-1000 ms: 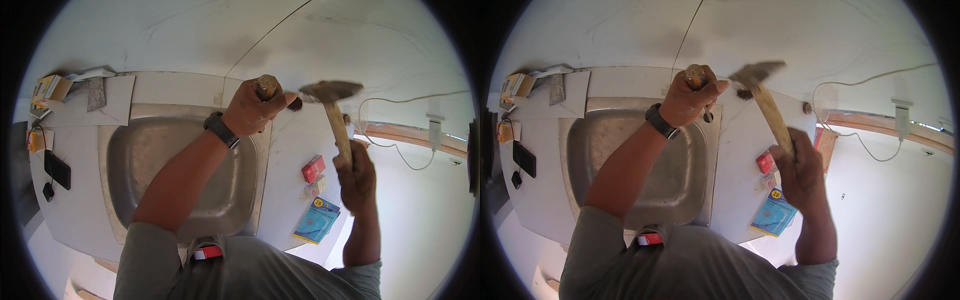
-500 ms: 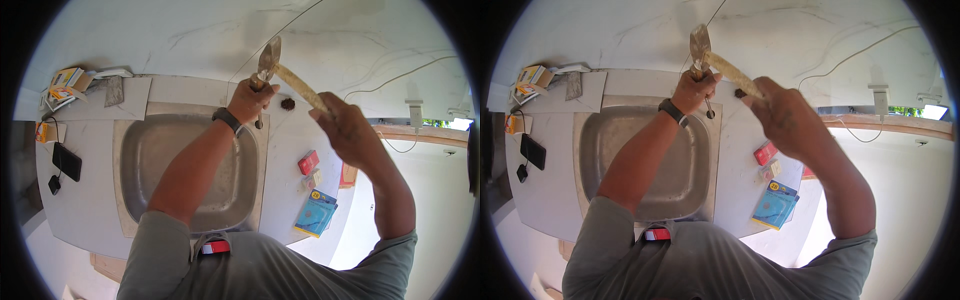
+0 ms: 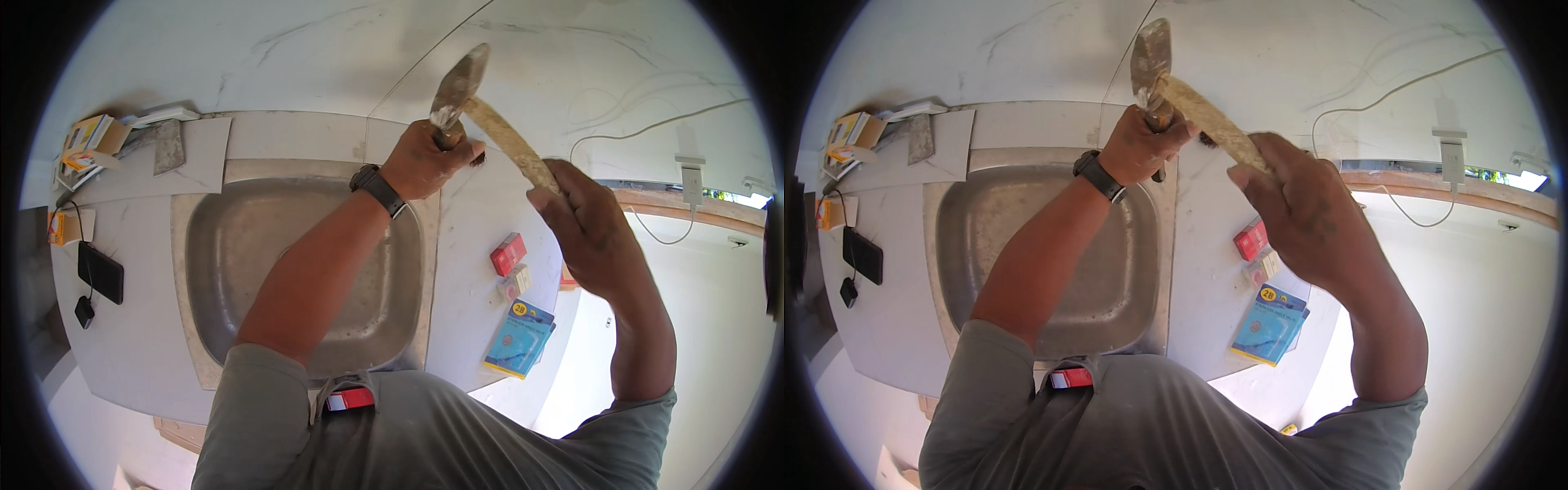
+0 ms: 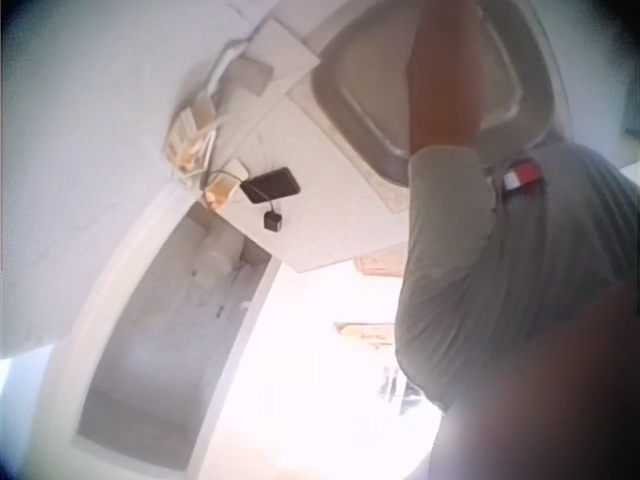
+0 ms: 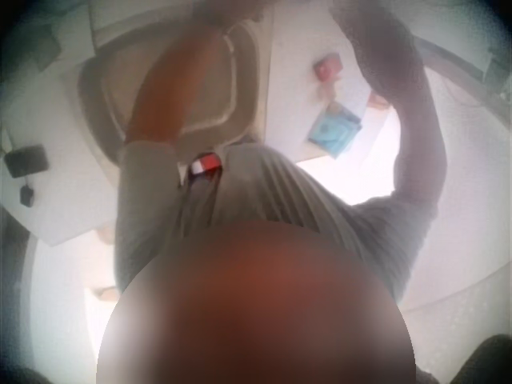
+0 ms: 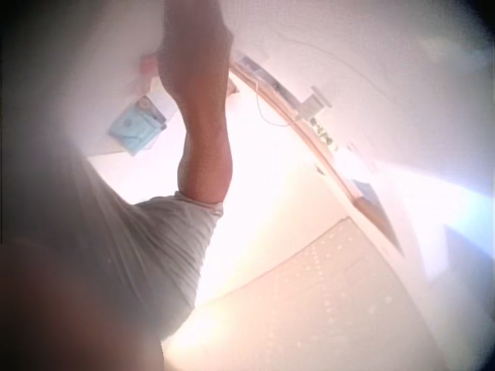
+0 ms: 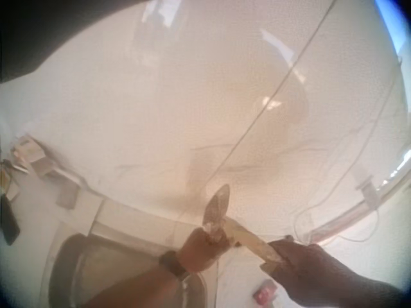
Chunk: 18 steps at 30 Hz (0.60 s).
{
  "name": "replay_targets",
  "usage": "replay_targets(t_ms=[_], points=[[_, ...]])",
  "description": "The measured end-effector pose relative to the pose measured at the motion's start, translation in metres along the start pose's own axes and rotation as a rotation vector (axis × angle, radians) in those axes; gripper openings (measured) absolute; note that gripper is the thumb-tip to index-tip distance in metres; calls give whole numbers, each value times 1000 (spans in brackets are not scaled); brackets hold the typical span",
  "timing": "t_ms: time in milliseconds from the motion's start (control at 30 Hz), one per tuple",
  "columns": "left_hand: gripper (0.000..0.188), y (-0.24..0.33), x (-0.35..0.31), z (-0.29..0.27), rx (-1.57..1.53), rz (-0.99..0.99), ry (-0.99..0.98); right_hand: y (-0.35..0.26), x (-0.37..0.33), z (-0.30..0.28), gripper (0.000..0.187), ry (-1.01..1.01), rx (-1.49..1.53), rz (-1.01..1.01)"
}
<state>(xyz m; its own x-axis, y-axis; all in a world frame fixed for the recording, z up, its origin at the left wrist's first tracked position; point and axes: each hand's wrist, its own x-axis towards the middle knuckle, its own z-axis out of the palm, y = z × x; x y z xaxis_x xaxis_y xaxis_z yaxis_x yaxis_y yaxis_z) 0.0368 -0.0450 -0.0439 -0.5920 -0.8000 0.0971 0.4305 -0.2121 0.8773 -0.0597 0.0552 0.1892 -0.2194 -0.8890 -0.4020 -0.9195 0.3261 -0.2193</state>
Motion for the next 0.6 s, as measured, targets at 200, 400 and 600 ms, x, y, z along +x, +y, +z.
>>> replay_targets(t_ms=[200,400,600], points=[[38,-1,-2,-3,81,-32,10,-17,-14,-35,41,455,318,-278],[37,-10,-5,-2,93,-72,-9,-5,-3,-11,33,282,100,-109],[39,-45,-26,6,362,-68,-7,36,-20,0,32,-86,37,-130]])
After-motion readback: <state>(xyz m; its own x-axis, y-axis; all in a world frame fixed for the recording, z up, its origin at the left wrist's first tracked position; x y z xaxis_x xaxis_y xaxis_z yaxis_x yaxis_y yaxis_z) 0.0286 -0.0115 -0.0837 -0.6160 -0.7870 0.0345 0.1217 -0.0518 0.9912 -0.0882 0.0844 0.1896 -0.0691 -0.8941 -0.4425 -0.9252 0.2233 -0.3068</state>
